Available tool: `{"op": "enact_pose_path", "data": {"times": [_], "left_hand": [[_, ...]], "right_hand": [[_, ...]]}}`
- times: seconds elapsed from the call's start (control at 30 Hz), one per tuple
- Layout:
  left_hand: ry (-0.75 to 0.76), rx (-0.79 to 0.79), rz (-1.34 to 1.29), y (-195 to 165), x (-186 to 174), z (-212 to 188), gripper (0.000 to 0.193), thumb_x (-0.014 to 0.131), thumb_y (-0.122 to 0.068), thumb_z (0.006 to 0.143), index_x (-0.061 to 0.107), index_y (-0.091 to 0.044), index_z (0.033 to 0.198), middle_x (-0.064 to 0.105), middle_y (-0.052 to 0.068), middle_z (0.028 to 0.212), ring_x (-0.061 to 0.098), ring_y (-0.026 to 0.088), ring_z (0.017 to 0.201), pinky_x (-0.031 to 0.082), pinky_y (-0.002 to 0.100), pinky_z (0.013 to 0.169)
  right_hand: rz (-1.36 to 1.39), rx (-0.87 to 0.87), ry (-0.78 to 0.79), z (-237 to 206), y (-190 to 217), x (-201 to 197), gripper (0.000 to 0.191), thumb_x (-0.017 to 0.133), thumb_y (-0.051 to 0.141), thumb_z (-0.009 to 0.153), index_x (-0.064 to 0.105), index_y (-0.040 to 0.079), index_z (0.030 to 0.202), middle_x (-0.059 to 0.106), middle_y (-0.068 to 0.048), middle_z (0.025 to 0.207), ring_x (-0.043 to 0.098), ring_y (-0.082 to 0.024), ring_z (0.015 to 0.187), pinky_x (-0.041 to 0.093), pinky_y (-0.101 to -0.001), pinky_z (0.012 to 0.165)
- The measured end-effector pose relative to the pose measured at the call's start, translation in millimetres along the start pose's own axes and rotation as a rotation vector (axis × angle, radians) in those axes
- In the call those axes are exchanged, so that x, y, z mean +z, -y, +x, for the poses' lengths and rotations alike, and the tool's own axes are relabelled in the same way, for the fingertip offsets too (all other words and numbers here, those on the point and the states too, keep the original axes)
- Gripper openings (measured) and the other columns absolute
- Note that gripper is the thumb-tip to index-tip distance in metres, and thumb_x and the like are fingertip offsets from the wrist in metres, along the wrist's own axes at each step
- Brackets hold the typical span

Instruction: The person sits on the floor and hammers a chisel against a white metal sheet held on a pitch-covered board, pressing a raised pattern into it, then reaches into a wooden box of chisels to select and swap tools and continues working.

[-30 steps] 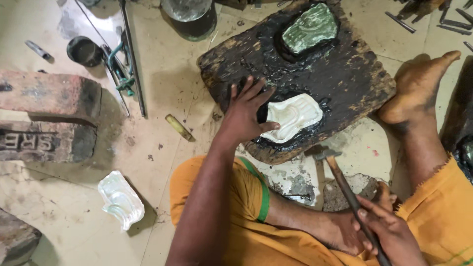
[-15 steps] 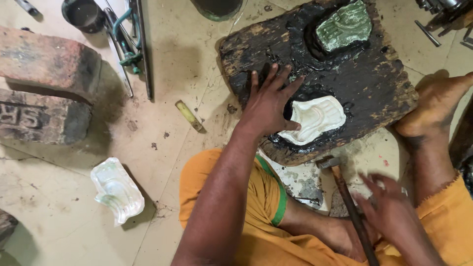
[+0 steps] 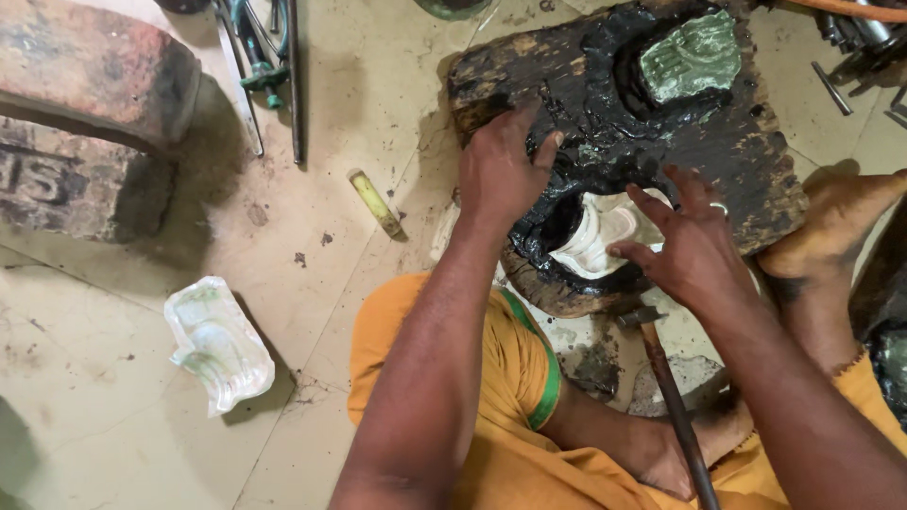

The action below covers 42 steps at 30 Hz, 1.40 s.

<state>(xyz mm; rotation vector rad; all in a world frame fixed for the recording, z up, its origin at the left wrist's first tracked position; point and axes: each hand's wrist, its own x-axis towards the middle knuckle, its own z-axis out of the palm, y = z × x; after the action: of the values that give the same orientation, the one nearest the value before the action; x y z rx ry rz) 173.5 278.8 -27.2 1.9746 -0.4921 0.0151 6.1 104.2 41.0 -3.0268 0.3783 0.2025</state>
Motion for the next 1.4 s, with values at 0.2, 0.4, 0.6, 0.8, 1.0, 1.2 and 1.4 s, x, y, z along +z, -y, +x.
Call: {"op": "enact_pose_path", "data": {"times": [0.2,0.4,0.6,0.8,1.0,1.2,1.4], "left_hand": [[-0.024,-0.011,-0.013,2,3,1,0.037,0.078,-0.027,0.087,0.073,-0.008,0.118,0.076,0.014,0.111,0.073,0.033,0.103,0.057,0.042,0.090],[-0.006,-0.021,-0.032,2,2,1,0.039,0.077,-0.026,0.086,0.072,-0.008,0.121,0.077,0.014,0.106,0.074,0.033,0.097,0.058,0.042,0.086],[0.012,-0.023,-0.004,1,1,2,0.036,0.078,-0.027,0.086,0.074,-0.008,0.116,0.076,0.017,0.103,0.074,0.035,0.093,0.058,0.043,0.083],[0.031,-0.060,-0.020,1,2,1,0.036,0.076,-0.027,0.086,0.074,-0.008,0.116,0.077,0.016,0.100,0.075,0.034,0.091,0.059,0.043,0.082],[0.012,-0.027,-0.004,4,5,1,0.036,0.077,-0.028,0.087,0.074,-0.007,0.116,0.076,0.018,0.104,0.074,0.036,0.092,0.059,0.043,0.082],[0.033,-0.056,0.005,8,6,1,0.036,0.077,-0.028,0.087,0.074,-0.008,0.117,0.076,0.018,0.103,0.074,0.036,0.092,0.059,0.044,0.083],[0.043,-0.079,0.002,9,10,2,0.036,0.076,-0.027,0.087,0.074,-0.008,0.118,0.077,0.018,0.103,0.075,0.034,0.089,0.059,0.042,0.082]], "right_hand": [[-0.063,-0.144,0.162,8,5,-10,0.115,0.095,0.046,0.051,0.046,0.017,0.151,0.032,-0.020,0.160,0.029,-0.046,0.146,0.032,-0.0577,0.114],[-0.113,-0.069,0.378,17,23,-7,0.129,0.096,0.043,0.056,0.031,0.015,0.163,0.028,-0.013,0.162,0.027,-0.042,0.149,0.032,-0.0592,0.114],[0.076,-0.066,0.332,20,27,-12,0.123,0.099,0.042,0.050,0.039,0.010,0.152,0.030,-0.019,0.159,0.035,-0.048,0.141,0.041,-0.0564,0.110],[-0.008,0.006,0.383,24,36,-14,0.126,0.103,0.041,0.046,0.042,0.011,0.152,0.031,-0.017,0.157,0.043,-0.049,0.133,0.044,-0.0568,0.107],[-0.035,-0.005,0.364,24,41,-19,0.123,0.102,0.039,0.046,0.044,0.010,0.150,0.035,-0.017,0.155,0.049,-0.046,0.131,0.045,-0.0555,0.108],[0.074,0.062,0.368,18,2,-17,0.122,0.099,0.048,0.049,0.045,0.009,0.151,0.039,-0.016,0.154,0.059,-0.039,0.123,0.052,-0.0451,0.107],[-0.130,0.120,0.057,3,-85,-54,0.132,0.090,0.060,0.055,0.043,0.006,0.166,0.046,-0.024,0.149,0.060,-0.039,0.126,0.057,-0.0474,0.099]]}}
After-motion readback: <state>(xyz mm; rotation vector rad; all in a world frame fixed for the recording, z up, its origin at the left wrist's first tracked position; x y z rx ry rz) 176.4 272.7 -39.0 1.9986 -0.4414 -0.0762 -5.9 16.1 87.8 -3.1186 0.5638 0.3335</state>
